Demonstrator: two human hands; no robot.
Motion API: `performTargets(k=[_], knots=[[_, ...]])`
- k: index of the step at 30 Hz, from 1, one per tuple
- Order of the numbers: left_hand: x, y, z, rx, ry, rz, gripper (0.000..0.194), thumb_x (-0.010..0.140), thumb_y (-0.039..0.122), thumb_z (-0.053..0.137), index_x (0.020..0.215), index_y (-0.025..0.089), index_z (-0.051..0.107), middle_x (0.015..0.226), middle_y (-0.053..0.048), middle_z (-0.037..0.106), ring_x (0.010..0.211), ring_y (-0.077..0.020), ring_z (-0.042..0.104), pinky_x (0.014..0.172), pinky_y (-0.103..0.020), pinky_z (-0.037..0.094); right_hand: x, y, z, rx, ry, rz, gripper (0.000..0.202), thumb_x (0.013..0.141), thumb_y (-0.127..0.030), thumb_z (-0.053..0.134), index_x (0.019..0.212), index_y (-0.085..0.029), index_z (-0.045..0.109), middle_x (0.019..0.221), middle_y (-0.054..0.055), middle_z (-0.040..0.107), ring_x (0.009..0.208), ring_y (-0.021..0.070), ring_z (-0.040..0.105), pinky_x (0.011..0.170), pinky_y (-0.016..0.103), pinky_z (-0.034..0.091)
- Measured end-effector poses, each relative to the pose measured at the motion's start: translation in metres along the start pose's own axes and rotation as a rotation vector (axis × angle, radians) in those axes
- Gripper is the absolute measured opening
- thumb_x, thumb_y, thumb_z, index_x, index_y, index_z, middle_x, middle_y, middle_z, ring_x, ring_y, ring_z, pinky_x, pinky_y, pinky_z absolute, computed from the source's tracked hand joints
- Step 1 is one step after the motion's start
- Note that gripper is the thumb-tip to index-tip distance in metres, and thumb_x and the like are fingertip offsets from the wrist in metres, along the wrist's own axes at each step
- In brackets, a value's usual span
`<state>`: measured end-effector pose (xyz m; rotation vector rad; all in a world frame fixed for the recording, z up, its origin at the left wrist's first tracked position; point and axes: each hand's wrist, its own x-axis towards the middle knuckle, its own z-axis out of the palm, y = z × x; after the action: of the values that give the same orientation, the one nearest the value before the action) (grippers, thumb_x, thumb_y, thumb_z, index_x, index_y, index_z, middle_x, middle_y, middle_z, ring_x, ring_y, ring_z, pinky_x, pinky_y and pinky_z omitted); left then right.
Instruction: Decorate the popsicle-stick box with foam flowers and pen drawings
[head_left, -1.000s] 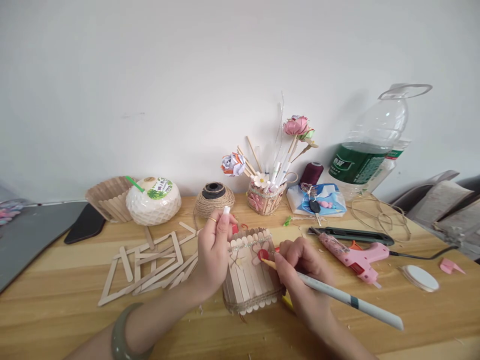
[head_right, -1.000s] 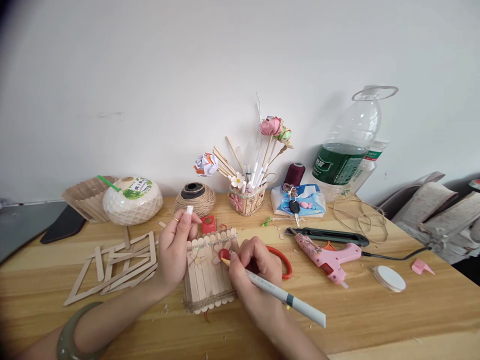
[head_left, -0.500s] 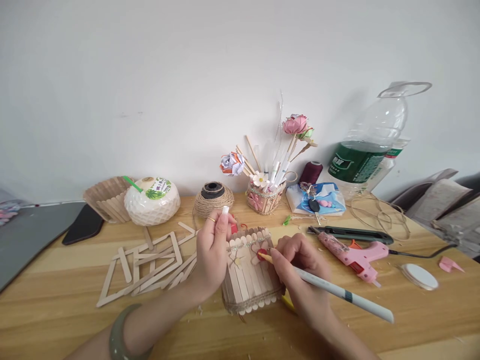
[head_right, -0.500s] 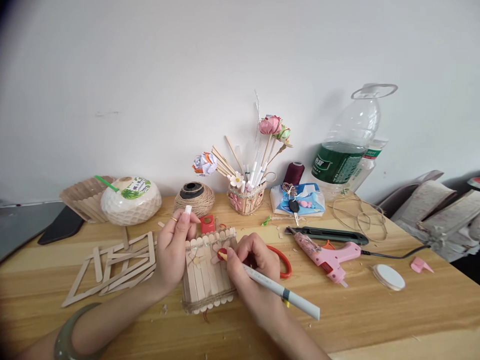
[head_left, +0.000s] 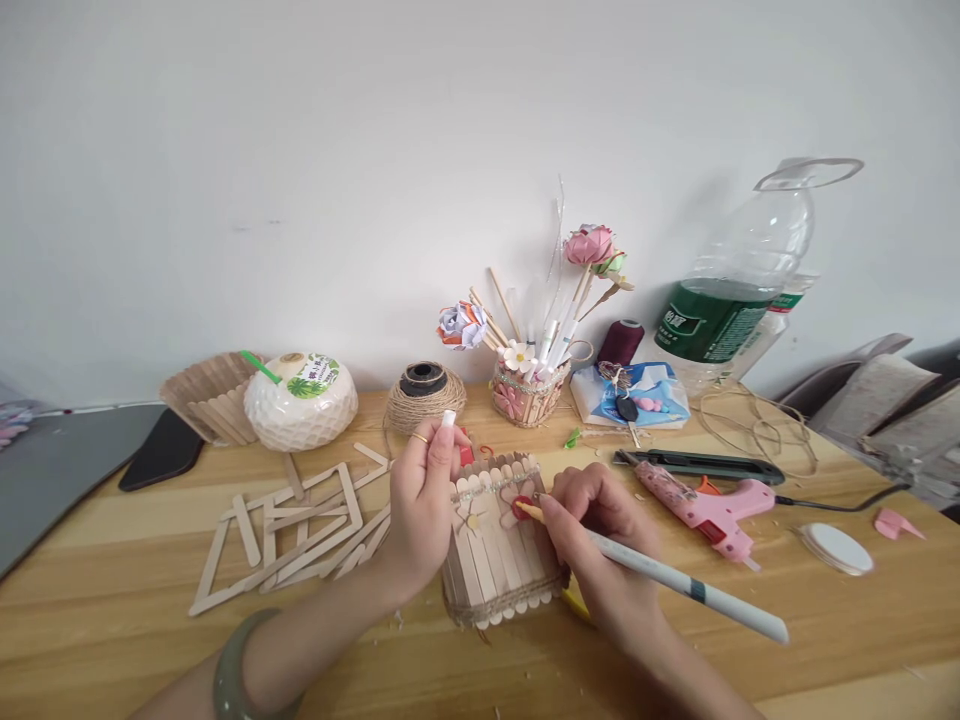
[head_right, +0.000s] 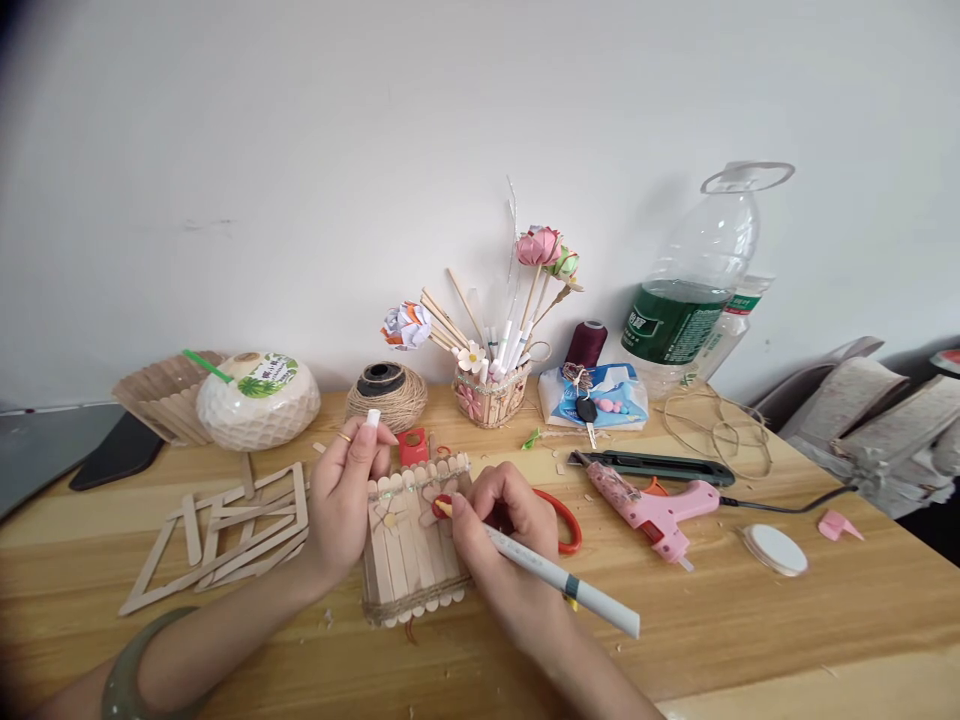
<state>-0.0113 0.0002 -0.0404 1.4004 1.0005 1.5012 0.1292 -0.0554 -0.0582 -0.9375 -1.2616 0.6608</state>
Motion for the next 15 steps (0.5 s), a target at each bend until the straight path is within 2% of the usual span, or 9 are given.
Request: performTargets(k=[5, 10, 15], knots=[[-0.0004, 0.0004, 0.0000, 0.007, -0.001, 0.006, 0.039, 0.093, 0.051, 0.047, 0.073, 0.019, 0.055, 0.054, 0.007, 0.035, 0.049, -0.0100, 0.033, 0.047, -0.020, 0.032, 0.0008, -0.0012, 0.0000, -0.010, -0.033, -0.007, 0.032, 0.091, -0.026, 0.055, 0.065, -0.023, 0.036, 0.056, -0.007, 0.037, 0.051, 0.0109, 0.032, 0.049, 0.025, 0.030], [0.0002, 0.0003, -0.0001, 0.003, 0.000, 0.001, 0.040, 0.093, 0.052, 0.048, 0.073, 0.019, 0.055, 0.054, 0.007, 0.035, 0.049, -0.0100, 0.033, 0.046, -0.020, 0.032, 0.0019, -0.0046, 0.0007, -0.019, -0.019, -0.006, 0.031, 0.090, -0.027, 0.057, 0.065, -0.023, 0.038, 0.057, -0.006, 0.041, 0.051, 0.0107, 0.036, 0.048, 0.024, 0.031], [0.0004, 0.0001, 0.0002, 0.002, -0.004, 0.008, 0.039, 0.093, 0.051, 0.047, 0.073, 0.019, 0.055, 0.055, 0.007, 0.035, 0.049, -0.0102, 0.033, 0.047, -0.020, 0.032, 0.0018, -0.0036, 0.0001, -0.029, -0.023, -0.012, 0.032, 0.090, -0.028, 0.056, 0.065, -0.023, 0.037, 0.055, -0.007, 0.039, 0.050, 0.0106, 0.034, 0.048, 0.024, 0.031]])
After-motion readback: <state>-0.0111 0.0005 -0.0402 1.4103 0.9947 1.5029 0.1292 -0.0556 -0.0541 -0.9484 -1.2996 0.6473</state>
